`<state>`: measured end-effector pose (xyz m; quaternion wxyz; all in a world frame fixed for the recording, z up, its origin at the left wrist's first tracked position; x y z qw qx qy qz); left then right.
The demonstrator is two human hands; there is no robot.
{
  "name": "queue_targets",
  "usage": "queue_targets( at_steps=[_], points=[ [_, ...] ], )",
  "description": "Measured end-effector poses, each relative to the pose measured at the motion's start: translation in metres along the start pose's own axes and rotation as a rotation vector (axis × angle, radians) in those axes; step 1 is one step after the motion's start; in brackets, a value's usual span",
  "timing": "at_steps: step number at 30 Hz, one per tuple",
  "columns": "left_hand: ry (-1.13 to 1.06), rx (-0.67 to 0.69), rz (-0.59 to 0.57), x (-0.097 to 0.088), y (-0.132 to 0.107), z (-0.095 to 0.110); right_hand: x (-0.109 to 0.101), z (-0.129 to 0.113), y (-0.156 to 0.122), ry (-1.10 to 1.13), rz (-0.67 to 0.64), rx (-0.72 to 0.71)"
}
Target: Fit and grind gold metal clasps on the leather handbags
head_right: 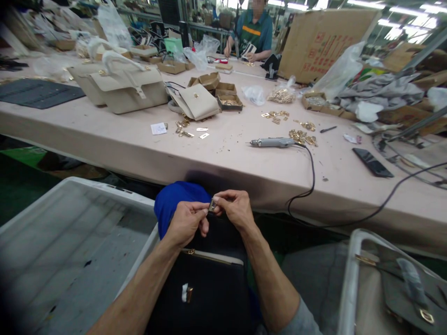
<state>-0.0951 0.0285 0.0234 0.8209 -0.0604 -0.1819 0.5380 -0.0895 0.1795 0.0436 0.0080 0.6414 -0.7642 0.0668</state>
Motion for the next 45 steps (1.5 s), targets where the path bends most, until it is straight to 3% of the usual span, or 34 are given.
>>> queue_targets(
  at_steps=[7,19,24,27,31,35,38,41,45],
  points=[
    [-0.008,0.012,-0.019,0.001,-0.001,0.002,0.005,-0.005,-0.003,-0.089,-0.017,-0.104],
    [-0.041,0.017,-0.024,0.001,-0.003,0.004,0.005,-0.003,-0.002,-0.140,0.010,-0.062],
    [-0.026,0.017,0.020,-0.001,-0.002,0.000,0.001,-0.011,-0.005,0.011,-0.004,-0.090],
    [-0.033,0.040,0.045,-0.002,-0.001,0.000,-0.038,-0.036,-0.004,0.176,0.166,-0.220],
    [-0.045,0.035,0.085,0.000,-0.008,0.009,-0.131,-0.075,0.001,0.107,0.491,-0.435],
    [-0.010,-0.033,0.147,-0.004,-0.007,0.007,-0.242,-0.093,0.014,-0.121,0.881,-0.328],
    [-0.017,-0.072,0.107,-0.004,0.004,-0.002,-0.304,-0.112,0.023,-0.259,1.045,-0.273],
    [-0.022,-0.071,0.072,-0.003,0.008,-0.005,-0.334,-0.134,0.026,-0.380,1.129,-0.224],
    [-0.037,-0.018,0.099,-0.002,0.005,-0.003,-0.329,-0.164,0.034,-0.578,1.166,-0.203]
  ],
)
Point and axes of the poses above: each hand's wrist, its own y-axis towards the middle knuckle, its own x-axis out of the palm, z = x × y, the point moved 7 cm from there along y, towards the middle knuckle, and after that the axes turned 2 degrees about -x, right-handed, at the moved point
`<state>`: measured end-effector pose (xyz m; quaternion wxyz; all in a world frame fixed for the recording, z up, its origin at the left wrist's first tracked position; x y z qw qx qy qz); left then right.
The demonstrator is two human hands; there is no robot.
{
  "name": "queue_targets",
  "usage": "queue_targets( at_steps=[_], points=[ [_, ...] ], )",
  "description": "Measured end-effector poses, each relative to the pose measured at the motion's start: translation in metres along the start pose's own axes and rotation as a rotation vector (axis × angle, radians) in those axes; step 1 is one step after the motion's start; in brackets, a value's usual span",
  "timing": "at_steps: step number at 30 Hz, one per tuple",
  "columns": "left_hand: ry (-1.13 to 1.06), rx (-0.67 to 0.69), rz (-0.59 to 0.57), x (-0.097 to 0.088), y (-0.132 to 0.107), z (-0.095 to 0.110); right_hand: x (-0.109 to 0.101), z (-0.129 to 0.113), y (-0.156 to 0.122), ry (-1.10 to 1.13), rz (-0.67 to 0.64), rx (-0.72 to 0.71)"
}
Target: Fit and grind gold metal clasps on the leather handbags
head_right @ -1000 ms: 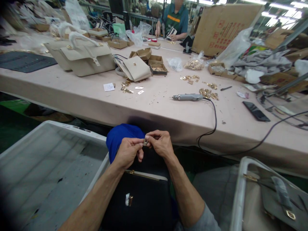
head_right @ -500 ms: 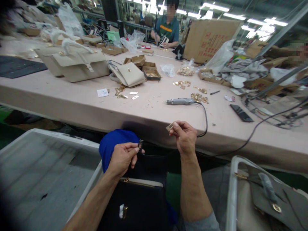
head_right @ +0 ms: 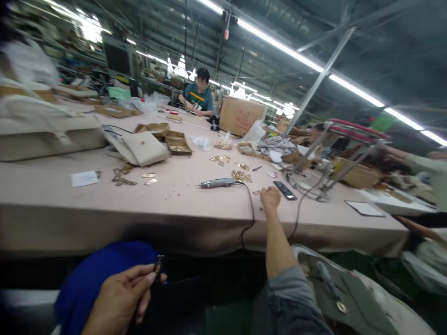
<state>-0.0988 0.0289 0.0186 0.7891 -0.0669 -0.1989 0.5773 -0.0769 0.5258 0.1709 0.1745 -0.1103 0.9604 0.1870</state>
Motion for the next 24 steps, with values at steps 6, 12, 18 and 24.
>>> queue_targets(
  at_steps=[6,12,18,24],
  points=[
    [0.034,0.011,-0.016,0.008,0.007,-0.010,0.118,-0.084,-0.089,0.033,-0.439,-0.474],
    [0.071,0.008,-0.058,0.009,0.003,-0.007,0.256,-0.175,-0.240,0.102,-1.006,-0.987],
    [0.058,0.003,-0.032,-0.008,0.000,-0.002,0.347,-0.201,-0.253,-0.212,-1.151,-1.144],
    [0.058,0.004,-0.021,-0.019,-0.001,0.003,0.367,-0.202,-0.249,-0.319,-1.187,-1.125]
  ],
)
Point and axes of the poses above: each hand's wrist, its own y-axis towards the middle knuckle, its own x-axis out of the palm, z = x × y, the point moved 7 cm from there along y, towards the middle knuckle, and after that the axes turned 2 degrees about -x, right-handed, at the moved point
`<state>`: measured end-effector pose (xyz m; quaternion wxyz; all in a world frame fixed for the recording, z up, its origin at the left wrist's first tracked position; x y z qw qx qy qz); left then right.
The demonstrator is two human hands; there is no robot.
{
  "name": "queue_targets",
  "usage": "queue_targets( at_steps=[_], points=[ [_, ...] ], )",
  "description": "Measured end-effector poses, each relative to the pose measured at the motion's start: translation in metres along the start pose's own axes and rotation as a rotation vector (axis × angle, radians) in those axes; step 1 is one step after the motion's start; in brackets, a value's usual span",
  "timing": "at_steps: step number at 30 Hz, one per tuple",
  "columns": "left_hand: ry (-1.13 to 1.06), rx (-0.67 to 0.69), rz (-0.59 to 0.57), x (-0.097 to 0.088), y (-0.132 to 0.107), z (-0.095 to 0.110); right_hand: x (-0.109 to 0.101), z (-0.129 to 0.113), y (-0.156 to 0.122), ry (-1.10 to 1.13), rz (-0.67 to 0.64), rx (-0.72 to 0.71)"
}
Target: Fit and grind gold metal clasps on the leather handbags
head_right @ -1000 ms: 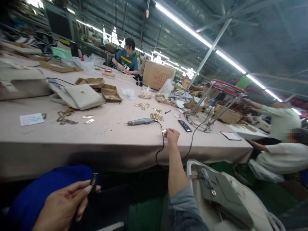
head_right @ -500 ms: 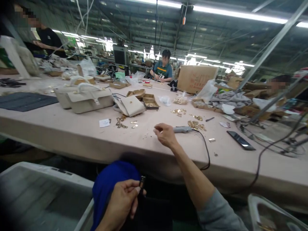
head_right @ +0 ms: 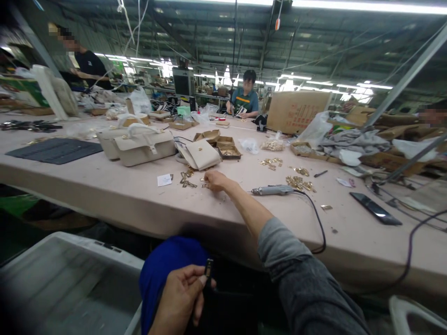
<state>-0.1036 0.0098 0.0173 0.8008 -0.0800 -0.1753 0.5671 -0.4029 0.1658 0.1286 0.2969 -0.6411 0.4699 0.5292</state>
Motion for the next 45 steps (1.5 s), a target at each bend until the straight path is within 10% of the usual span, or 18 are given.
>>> queue_targets(
  at_steps=[30,37,45],
  points=[
    [-0.024,0.059,0.063,0.012,-0.003,-0.003,-0.022,-0.055,-0.061,0.232,0.078,0.168],
    [-0.047,0.031,0.086,0.013,-0.009,0.007,-0.023,-0.084,-0.152,0.787,0.305,0.062],
    [-0.015,-0.001,0.070,0.018,-0.001,0.002,0.044,-0.102,-0.271,1.313,0.291,0.316]
  ],
)
Point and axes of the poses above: each hand's wrist, its own y-axis towards the middle knuckle, its own x-axis out of the palm, z = x × y, the point moved 7 cm from there along y, towards the middle knuckle, and after that the axes turned 2 degrees about -x, right-handed, at the moved point
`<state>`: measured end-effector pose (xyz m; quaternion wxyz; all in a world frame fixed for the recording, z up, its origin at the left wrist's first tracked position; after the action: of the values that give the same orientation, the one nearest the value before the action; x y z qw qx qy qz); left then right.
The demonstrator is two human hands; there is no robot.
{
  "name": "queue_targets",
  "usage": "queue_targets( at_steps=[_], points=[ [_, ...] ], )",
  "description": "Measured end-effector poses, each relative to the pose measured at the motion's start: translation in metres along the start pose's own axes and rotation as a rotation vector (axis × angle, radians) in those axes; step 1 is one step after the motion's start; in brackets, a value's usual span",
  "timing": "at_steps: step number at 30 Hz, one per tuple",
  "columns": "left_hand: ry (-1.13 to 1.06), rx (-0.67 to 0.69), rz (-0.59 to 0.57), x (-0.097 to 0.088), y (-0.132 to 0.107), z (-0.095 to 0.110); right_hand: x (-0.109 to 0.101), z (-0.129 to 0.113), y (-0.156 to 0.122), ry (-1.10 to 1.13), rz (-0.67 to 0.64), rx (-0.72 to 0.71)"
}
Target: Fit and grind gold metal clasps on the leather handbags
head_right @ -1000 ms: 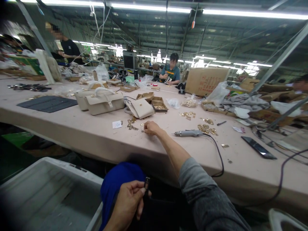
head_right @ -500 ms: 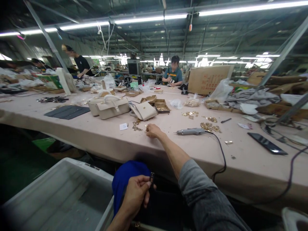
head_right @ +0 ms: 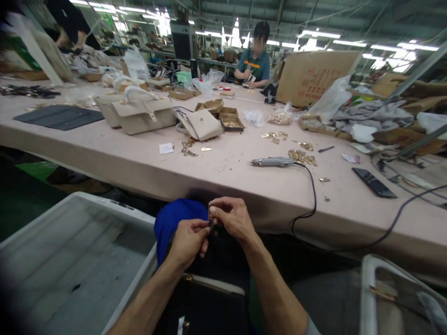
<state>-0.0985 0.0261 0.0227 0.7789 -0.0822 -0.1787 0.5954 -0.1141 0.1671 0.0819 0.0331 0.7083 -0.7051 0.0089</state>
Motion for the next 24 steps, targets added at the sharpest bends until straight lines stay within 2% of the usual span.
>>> queue_targets(
  at_steps=[4,9,17,20,22,24],
  points=[
    [0.035,-0.001,-0.026,0.005,0.002,-0.002,-0.009,0.021,-0.014,-0.019,0.073,0.033],
    [0.032,-0.011,-0.040,0.004,0.000,-0.001,-0.015,0.030,-0.017,0.022,0.143,0.050],
    [0.039,0.022,-0.087,0.001,0.001,-0.008,-0.006,0.029,-0.022,-0.019,0.127,0.115],
    [0.044,0.028,-0.081,-0.008,0.001,-0.010,-0.002,0.035,-0.019,-0.017,0.135,0.134],
    [0.059,0.032,-0.090,-0.016,-0.002,-0.008,0.002,0.038,-0.014,-0.011,0.160,0.143],
    [0.068,0.028,-0.098,-0.015,-0.005,-0.002,0.008,0.032,-0.014,0.000,0.171,0.147]
  ],
)
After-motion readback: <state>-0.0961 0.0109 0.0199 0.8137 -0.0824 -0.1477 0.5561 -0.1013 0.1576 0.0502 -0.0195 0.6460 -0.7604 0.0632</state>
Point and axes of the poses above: each hand's wrist, its own y-axis towards the middle knuckle, its own x-axis out of the palm, z = x × y, the point moved 7 cm from there along y, towards the middle knuckle, and after that the axes turned 2 degrees about -x, right-handed, at the moved point
